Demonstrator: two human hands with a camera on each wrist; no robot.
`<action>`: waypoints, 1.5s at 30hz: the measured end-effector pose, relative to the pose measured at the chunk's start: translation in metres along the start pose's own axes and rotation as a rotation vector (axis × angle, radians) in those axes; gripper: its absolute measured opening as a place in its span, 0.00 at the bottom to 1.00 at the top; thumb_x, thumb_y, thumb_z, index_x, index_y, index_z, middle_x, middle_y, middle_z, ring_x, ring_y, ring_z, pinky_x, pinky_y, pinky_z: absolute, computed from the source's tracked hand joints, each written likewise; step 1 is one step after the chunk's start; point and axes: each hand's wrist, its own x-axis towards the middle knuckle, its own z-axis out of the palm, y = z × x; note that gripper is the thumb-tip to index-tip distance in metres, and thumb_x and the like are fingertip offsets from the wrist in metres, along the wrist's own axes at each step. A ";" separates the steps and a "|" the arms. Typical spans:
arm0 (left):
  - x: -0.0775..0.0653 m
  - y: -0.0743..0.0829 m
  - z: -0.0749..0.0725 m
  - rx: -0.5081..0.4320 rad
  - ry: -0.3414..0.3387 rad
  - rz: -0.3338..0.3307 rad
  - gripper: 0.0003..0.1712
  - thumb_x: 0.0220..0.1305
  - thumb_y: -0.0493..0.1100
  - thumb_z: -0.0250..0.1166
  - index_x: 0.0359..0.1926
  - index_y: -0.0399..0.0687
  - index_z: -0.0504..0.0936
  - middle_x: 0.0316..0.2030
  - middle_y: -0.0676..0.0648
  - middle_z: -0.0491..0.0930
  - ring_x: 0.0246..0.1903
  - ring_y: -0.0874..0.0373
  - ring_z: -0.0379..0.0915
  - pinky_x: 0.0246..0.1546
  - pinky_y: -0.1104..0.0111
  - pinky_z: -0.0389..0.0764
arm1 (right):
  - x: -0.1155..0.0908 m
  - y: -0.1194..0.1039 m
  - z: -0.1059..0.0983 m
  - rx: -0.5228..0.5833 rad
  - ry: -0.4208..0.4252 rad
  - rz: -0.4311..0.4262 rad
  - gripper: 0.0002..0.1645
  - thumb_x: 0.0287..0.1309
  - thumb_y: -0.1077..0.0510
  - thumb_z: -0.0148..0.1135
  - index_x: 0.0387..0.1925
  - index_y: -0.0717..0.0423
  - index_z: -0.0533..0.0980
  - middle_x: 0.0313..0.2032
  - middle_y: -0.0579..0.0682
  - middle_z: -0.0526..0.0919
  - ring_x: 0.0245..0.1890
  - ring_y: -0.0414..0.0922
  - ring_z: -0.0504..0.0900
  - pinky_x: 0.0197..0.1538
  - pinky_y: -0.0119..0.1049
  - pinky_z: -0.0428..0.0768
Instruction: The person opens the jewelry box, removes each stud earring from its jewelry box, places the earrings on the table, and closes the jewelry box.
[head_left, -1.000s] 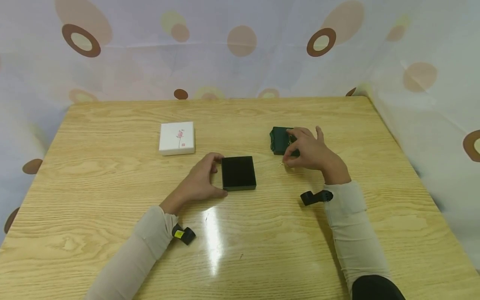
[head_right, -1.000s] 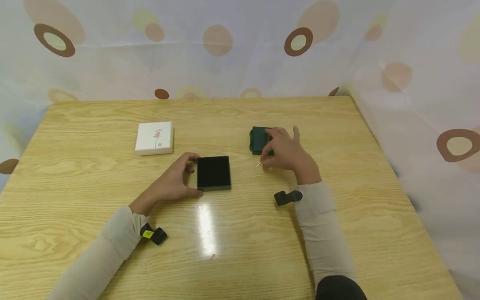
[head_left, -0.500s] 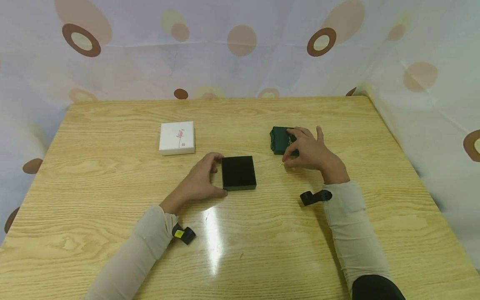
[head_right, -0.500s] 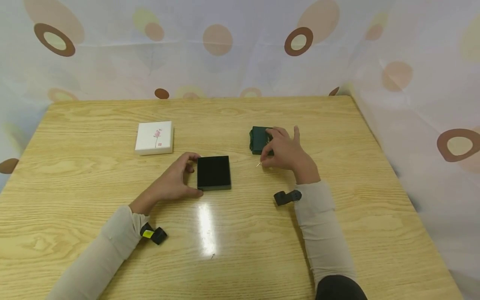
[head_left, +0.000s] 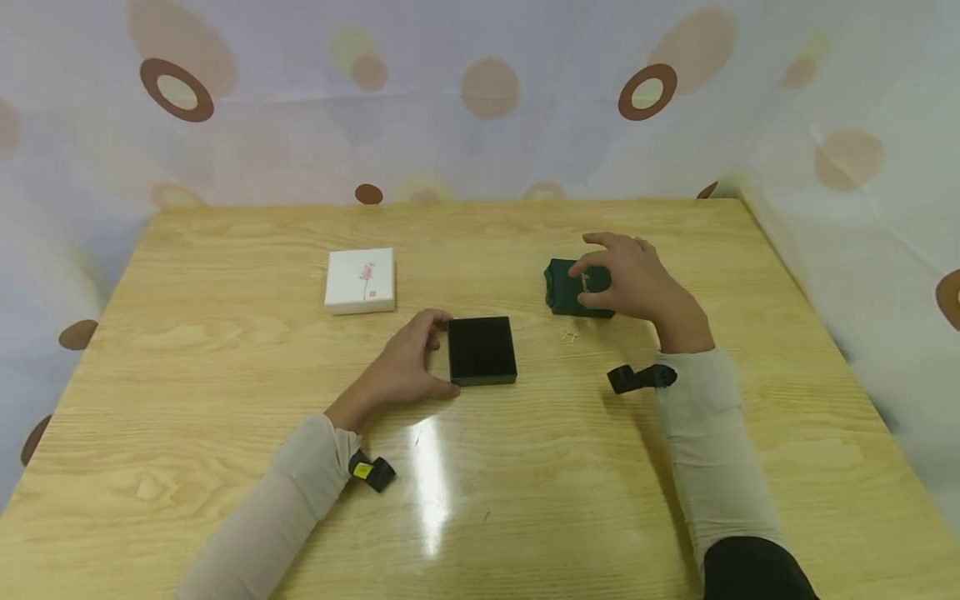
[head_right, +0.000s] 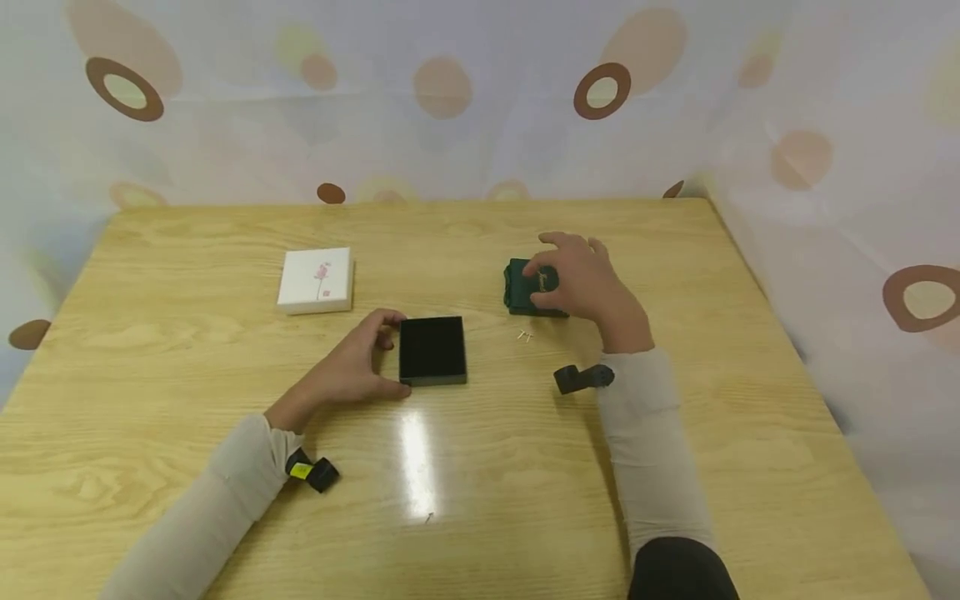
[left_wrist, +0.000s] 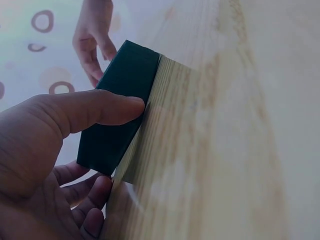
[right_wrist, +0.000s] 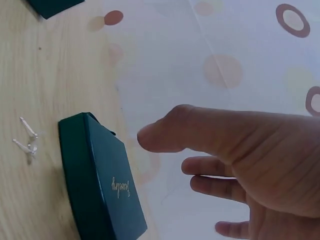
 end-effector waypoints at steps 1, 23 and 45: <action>0.000 -0.001 0.001 -0.003 0.002 -0.004 0.56 0.44 0.42 0.81 0.71 0.46 0.59 0.67 0.43 0.66 0.59 0.46 0.69 0.63 0.53 0.72 | 0.003 0.002 0.001 0.010 -0.008 0.005 0.19 0.58 0.57 0.69 0.51 0.55 0.82 0.72 0.66 0.62 0.71 0.68 0.61 0.69 0.73 0.54; 0.000 -0.001 0.005 -0.016 -0.003 -0.012 0.56 0.44 0.42 0.81 0.71 0.46 0.59 0.68 0.43 0.65 0.61 0.46 0.69 0.64 0.53 0.72 | 0.018 0.021 0.029 0.179 -0.190 0.061 0.46 0.53 0.61 0.69 0.73 0.59 0.62 0.75 0.70 0.51 0.75 0.70 0.49 0.69 0.68 0.60; 0.002 -0.003 0.002 0.010 0.010 -0.003 0.56 0.44 0.42 0.81 0.71 0.46 0.59 0.67 0.43 0.66 0.60 0.46 0.70 0.63 0.54 0.73 | 0.015 -0.015 0.009 0.101 -0.126 0.015 0.47 0.53 0.57 0.70 0.74 0.54 0.61 0.71 0.65 0.61 0.70 0.66 0.60 0.65 0.65 0.67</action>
